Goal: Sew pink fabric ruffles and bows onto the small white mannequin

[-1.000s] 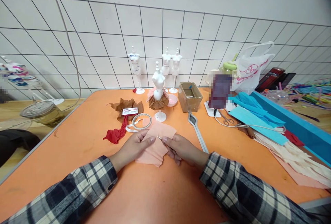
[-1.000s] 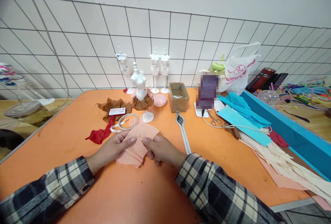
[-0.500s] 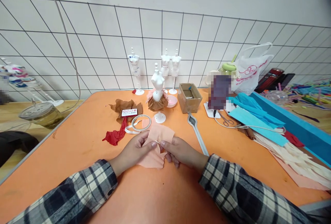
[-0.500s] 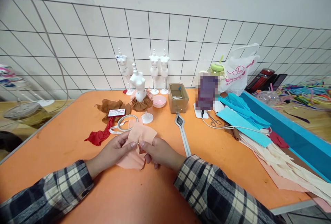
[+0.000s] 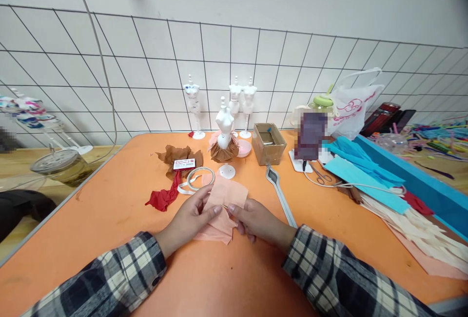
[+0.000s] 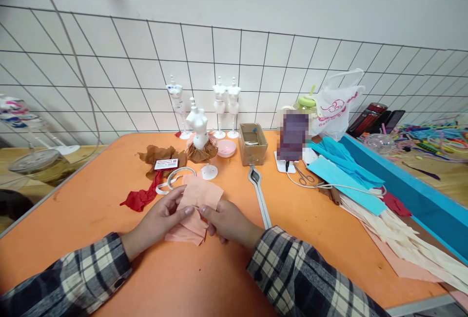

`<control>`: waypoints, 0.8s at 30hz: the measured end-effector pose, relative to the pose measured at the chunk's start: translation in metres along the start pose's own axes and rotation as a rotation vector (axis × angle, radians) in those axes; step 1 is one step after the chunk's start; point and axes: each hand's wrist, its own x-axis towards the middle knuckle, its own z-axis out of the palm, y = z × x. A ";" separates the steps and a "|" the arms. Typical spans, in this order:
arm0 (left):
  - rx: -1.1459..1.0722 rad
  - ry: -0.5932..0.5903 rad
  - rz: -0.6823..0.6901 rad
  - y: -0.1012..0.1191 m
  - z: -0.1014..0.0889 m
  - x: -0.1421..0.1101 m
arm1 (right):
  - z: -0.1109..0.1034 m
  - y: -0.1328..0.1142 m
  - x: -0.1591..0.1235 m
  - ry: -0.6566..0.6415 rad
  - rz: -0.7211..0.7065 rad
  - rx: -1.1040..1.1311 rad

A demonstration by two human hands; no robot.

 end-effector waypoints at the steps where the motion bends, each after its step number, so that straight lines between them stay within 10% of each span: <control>1: 0.004 0.009 0.004 0.000 0.000 0.000 | 0.000 0.000 0.000 0.005 -0.006 0.005; 24: 0.094 -0.046 0.057 -0.009 0.000 -0.005 | 0.001 -0.008 -0.006 -0.047 -0.097 -0.029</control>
